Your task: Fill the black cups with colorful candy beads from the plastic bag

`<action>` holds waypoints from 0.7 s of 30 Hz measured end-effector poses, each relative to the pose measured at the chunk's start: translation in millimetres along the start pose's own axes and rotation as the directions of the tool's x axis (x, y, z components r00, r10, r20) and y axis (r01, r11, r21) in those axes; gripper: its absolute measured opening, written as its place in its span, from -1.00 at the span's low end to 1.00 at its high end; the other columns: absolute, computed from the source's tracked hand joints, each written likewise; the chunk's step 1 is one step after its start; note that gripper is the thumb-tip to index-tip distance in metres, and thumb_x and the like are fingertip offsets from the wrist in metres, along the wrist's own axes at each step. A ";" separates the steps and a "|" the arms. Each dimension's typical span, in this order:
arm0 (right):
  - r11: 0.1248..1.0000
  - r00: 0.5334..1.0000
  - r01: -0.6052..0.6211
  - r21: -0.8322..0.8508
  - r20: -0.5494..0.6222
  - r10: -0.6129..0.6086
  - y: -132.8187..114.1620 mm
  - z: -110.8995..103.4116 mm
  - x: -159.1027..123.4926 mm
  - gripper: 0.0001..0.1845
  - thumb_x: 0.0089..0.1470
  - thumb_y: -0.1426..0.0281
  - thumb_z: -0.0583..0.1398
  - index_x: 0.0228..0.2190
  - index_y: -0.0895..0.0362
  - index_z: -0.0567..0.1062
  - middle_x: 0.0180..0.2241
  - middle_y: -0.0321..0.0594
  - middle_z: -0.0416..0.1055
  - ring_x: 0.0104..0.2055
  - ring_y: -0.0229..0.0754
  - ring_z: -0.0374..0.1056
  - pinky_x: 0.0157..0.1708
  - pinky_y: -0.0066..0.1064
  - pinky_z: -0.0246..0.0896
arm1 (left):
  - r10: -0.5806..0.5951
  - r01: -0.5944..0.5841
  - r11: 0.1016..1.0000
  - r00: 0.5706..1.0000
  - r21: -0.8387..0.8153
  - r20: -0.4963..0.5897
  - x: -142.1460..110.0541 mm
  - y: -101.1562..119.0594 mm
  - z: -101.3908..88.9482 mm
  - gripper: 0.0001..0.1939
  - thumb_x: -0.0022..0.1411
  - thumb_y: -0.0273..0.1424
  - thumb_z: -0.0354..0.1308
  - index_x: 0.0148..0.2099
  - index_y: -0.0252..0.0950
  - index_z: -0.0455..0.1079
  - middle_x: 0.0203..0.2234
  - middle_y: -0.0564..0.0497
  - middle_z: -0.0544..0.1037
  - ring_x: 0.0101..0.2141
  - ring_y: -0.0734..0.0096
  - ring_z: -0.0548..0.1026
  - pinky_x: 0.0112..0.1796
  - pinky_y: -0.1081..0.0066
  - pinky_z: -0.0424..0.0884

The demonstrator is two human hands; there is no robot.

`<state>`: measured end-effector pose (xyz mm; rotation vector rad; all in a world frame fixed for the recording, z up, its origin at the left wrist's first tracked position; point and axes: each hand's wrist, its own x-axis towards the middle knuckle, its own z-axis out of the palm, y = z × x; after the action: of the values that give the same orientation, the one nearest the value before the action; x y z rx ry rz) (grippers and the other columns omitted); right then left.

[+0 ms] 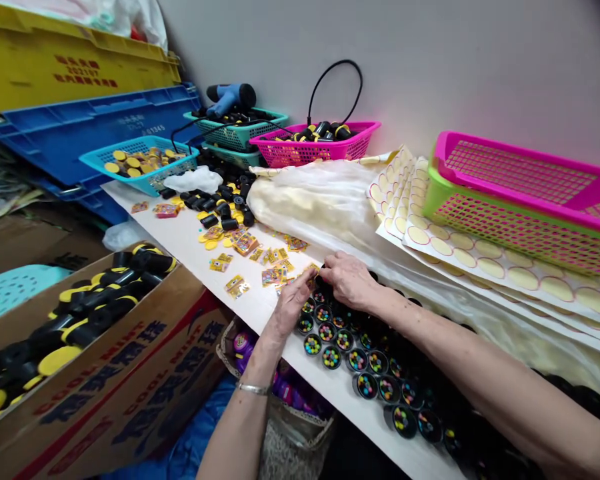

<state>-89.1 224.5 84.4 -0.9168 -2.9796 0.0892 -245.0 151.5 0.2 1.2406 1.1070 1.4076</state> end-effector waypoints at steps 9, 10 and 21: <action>0.998 0.997 -0.052 0.020 -0.059 0.053 0.4 -4.5 -1.1 -0.74 -0.01 0.55 0.05 -0.35 0.14 0.52 -0.29 -0.07 0.33 -0.21 -0.07 0.15 -0.32 -0.31 0.03 | 0.010 -0.011 1.000 0.998 -0.015 -0.069 2.9 -4.5 1.6 -0.32 0.11 0.06 0.02 0.09 -0.35 0.31 0.03 -0.19 0.38 0.07 0.06 0.31 0.09 0.11 0.21; 0.993 0.991 -0.077 0.089 -0.101 0.086 1.8 -7.1 -6.9 -0.73 0.01 0.55 0.04 -0.35 0.13 0.51 -0.29 -0.09 0.34 -0.21 -0.08 0.16 -0.31 -0.32 0.05 | 0.012 -0.013 1.000 0.994 -0.007 -0.113 3.9 -5.0 2.1 -0.33 0.12 0.06 0.00 0.08 -0.35 0.33 0.01 -0.19 0.41 0.05 0.07 0.33 0.07 0.12 0.25; 0.131 0.150 -0.126 0.983 -0.112 0.982 32.0 2.1 -286.9 -0.60 -0.32 0.23 0.36 -0.30 -0.03 0.53 -0.30 -0.20 0.43 -0.33 -0.16 0.34 -0.34 -0.29 0.25 | 0.199 -0.042 0.935 0.885 0.353 -0.422 19.3 -3.5 -5.4 -0.83 -0.02 -0.28 0.19 -0.35 -0.21 0.50 -0.28 -0.04 0.54 -0.09 0.15 0.40 0.11 0.08 0.11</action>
<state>165.9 89.5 78.9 -1.4718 -0.9751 0.7863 -251.3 170.8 -0.6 1.2650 1.6710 1.7099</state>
